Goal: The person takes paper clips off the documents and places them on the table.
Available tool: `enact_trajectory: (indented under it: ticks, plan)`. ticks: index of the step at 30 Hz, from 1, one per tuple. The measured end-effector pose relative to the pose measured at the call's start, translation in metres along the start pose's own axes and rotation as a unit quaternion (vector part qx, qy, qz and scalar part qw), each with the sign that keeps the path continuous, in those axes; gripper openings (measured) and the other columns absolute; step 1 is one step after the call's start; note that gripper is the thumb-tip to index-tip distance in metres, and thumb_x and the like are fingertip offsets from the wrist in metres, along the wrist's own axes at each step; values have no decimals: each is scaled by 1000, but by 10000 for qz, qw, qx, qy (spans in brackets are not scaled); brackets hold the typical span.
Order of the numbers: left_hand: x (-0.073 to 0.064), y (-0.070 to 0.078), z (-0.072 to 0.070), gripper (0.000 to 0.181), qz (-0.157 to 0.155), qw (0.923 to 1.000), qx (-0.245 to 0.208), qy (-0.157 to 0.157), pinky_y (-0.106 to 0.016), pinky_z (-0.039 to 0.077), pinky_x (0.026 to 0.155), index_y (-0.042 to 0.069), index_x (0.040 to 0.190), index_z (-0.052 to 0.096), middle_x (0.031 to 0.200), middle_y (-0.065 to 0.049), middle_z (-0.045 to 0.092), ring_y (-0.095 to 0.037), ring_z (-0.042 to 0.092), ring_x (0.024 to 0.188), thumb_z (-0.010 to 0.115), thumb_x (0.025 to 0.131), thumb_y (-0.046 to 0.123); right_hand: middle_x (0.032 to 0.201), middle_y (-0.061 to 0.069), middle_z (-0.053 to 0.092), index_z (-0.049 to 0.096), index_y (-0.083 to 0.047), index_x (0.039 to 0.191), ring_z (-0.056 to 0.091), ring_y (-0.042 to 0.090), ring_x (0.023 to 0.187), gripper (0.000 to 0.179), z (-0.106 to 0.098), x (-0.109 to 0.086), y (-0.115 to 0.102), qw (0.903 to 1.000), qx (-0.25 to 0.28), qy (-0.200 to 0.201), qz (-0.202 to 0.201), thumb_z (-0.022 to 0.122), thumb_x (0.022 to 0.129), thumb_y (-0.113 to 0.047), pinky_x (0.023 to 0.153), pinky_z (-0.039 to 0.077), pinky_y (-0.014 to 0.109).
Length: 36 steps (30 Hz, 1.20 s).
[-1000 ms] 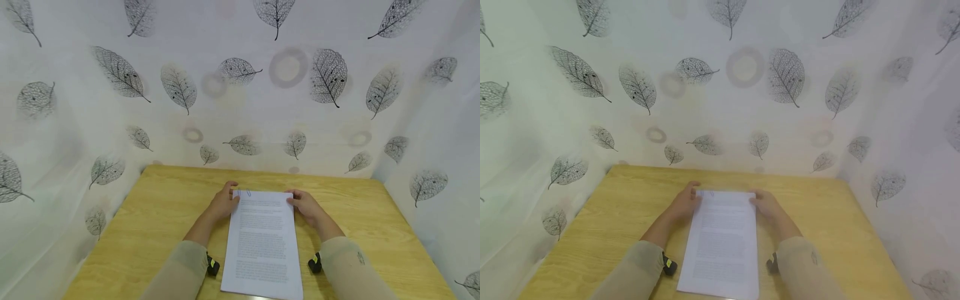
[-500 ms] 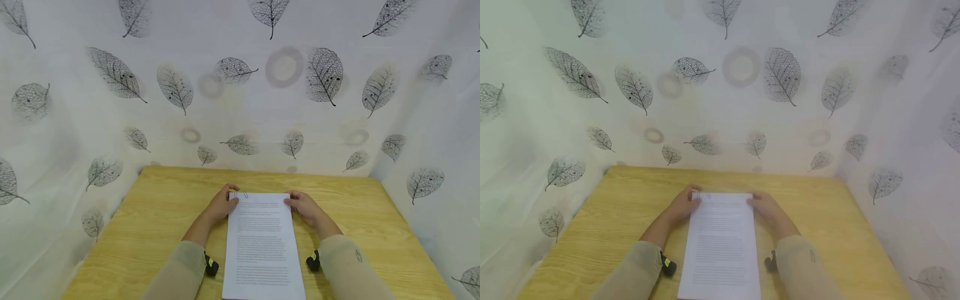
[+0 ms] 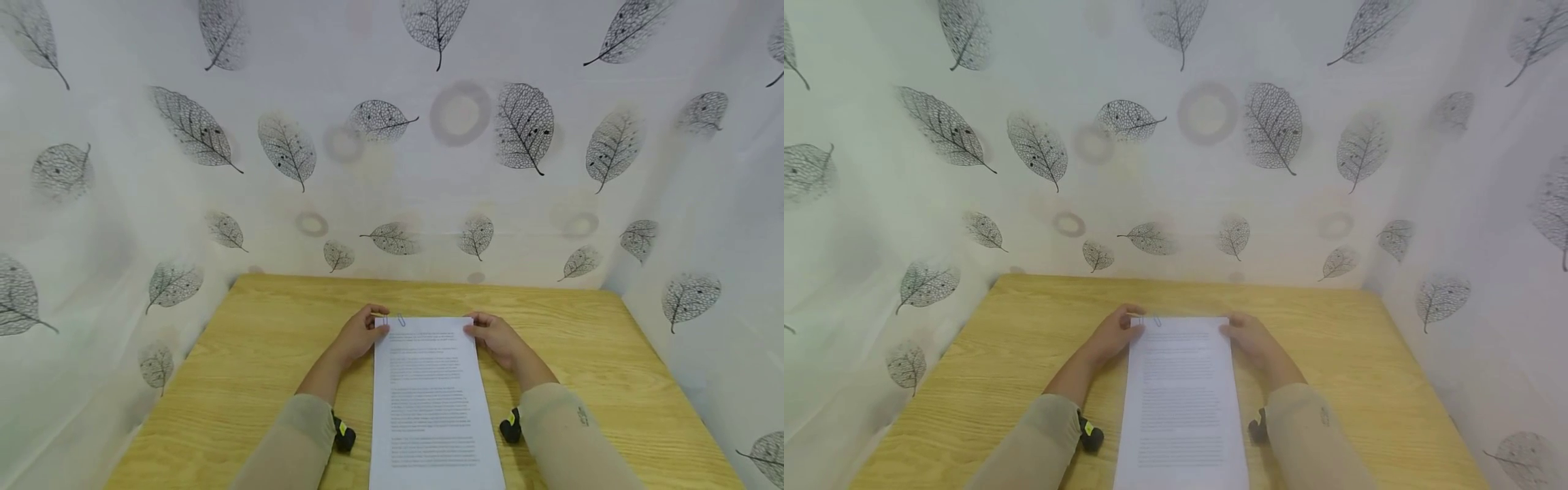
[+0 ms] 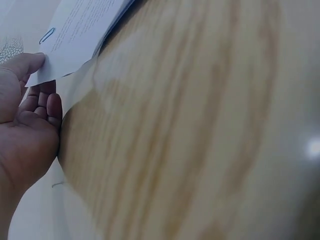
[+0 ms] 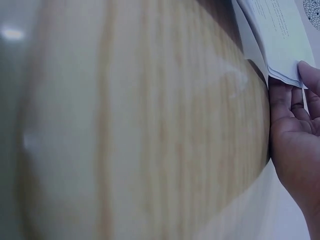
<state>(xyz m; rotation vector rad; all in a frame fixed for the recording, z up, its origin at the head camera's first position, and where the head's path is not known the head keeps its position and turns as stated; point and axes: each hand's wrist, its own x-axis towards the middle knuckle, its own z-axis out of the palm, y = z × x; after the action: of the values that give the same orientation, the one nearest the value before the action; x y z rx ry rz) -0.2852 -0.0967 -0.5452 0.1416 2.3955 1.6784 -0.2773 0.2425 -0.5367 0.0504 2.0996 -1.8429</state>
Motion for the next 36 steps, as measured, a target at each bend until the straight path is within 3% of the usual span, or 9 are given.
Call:
enact_trajectory:
  ticks: [21,29,36]
  plan:
    - [-2,-6,6,32,-21,9991,-105,418,-29,46,82,19,134,68,101,0,57,-18,53,98,76,103,18,113,0,65,64,11,133,60,9,101,29,-1,-1,2,10000,-45,52,-33,63,107,-4,85,54,18]
    - [-2,-10,7,36,78,9978,-466,464,-24,51,81,16,138,66,112,-5,71,-18,60,99,74,103,15,115,1,67,65,10,133,60,11,103,29,-3,1,5,9999,-95,45,2,64,108,-6,86,55,18]
    - [-3,-11,3,36,55,9959,-634,637,-27,54,87,16,137,67,115,-6,73,-19,64,105,76,103,17,114,-1,66,65,11,133,60,10,103,30,-2,3,4,10000,21,-1,-58,65,107,-5,86,54,18]
